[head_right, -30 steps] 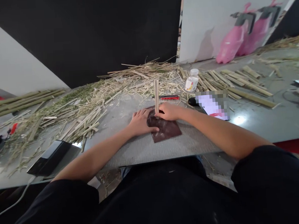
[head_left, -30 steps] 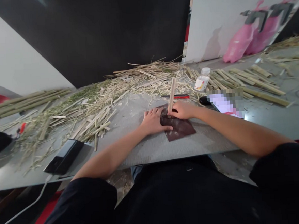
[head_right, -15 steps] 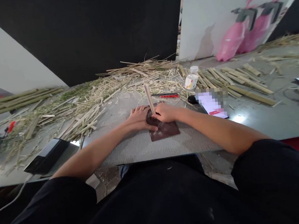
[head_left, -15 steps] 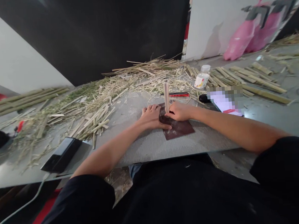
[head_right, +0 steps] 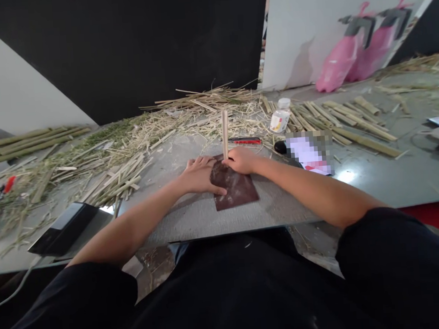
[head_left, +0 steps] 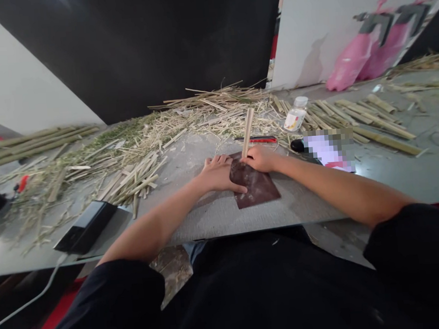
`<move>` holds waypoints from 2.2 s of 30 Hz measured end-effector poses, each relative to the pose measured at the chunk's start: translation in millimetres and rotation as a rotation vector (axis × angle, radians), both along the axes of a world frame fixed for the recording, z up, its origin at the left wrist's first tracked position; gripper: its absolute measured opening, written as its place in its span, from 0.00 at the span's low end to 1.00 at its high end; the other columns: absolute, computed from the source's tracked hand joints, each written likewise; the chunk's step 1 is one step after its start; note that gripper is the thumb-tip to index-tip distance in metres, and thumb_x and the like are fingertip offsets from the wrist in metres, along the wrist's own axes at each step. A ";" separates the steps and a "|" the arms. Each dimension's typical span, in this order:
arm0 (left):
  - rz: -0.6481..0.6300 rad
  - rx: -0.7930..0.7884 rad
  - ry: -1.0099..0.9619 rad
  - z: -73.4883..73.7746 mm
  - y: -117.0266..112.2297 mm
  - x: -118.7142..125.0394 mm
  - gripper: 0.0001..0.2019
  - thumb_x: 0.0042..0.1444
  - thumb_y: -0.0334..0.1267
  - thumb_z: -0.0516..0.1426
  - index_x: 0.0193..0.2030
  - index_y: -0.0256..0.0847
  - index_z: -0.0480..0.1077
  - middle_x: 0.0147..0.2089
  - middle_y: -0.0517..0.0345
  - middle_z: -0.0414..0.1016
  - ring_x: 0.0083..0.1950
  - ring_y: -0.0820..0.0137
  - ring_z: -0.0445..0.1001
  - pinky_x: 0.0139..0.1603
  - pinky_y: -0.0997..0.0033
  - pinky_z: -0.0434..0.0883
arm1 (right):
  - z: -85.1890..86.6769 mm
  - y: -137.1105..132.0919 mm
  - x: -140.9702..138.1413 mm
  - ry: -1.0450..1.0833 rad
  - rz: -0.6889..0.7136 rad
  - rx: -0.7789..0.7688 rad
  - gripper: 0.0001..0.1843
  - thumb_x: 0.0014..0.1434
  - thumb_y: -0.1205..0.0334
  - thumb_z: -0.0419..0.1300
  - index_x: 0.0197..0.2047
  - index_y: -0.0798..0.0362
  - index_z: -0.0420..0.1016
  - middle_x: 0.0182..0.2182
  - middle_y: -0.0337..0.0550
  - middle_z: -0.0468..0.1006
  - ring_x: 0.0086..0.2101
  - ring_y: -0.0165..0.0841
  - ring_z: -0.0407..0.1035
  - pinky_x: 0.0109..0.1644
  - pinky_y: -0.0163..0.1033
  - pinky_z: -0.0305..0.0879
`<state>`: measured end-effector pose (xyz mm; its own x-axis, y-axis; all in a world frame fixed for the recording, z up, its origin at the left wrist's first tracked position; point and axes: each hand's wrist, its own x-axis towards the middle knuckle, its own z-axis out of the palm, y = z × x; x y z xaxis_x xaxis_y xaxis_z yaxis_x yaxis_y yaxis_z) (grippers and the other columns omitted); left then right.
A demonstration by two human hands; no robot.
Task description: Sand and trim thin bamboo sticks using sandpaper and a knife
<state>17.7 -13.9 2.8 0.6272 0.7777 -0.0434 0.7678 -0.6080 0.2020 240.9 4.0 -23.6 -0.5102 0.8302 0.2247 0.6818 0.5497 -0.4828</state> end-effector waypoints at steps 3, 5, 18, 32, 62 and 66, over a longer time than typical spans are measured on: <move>-0.009 -0.002 -0.037 -1.1 0.3 -2.4 0.54 0.37 0.76 0.69 0.68 0.48 0.70 0.70 0.37 0.67 0.70 0.32 0.61 0.69 0.33 0.58 | 0.2 -0.7 -0.9 0.097 0.204 -0.090 0.11 0.64 0.59 0.64 0.32 0.49 0.85 0.33 0.46 0.86 0.33 0.39 0.75 0.41 0.43 0.66; -0.011 -0.010 -0.050 -2.6 0.8 -3.9 0.53 0.37 0.75 0.69 0.68 0.49 0.71 0.70 0.39 0.67 0.70 0.34 0.61 0.70 0.33 0.58 | 0.3 1.0 0.0 0.133 0.294 -0.136 0.09 0.63 0.60 0.63 0.35 0.48 0.86 0.36 0.44 0.87 0.36 0.39 0.77 0.45 0.42 0.68; -0.006 -0.057 -0.067 -5.3 3.6 -4.2 0.55 0.35 0.74 0.71 0.69 0.50 0.70 0.71 0.38 0.65 0.72 0.30 0.58 0.71 0.30 0.56 | 2.7 6.7 2.3 0.173 0.043 -0.154 0.13 0.62 0.57 0.67 0.27 0.50 0.83 0.28 0.46 0.84 0.31 0.39 0.74 0.40 0.43 0.64; -0.031 -0.041 -0.059 -7.5 2.7 -4.7 0.56 0.35 0.77 0.69 0.68 0.48 0.70 0.72 0.38 0.65 0.72 0.31 0.59 0.70 0.33 0.58 | 2.6 3.7 -2.9 0.108 0.209 -0.161 0.15 0.63 0.56 0.66 0.25 0.50 0.81 0.26 0.44 0.82 0.28 0.35 0.68 0.36 0.42 0.58; 0.010 -0.024 0.050 1.4 -5.4 -2.8 0.63 0.39 0.80 0.64 0.77 0.44 0.61 0.77 0.36 0.58 0.74 0.33 0.56 0.71 0.34 0.58 | 6.5 -5.3 -5.8 -0.281 -0.118 0.086 0.24 0.72 0.51 0.58 0.33 0.57 0.86 0.30 0.54 0.83 0.31 0.38 0.72 0.36 0.43 0.55; -0.004 -0.037 0.045 1.2 -5.1 -3.2 0.61 0.39 0.79 0.64 0.76 0.45 0.63 0.75 0.38 0.61 0.73 0.33 0.58 0.70 0.34 0.59 | 7.5 -5.2 -7.7 -0.285 0.067 0.072 0.22 0.72 0.51 0.58 0.36 0.54 0.87 0.32 0.51 0.85 0.33 0.38 0.73 0.37 0.42 0.57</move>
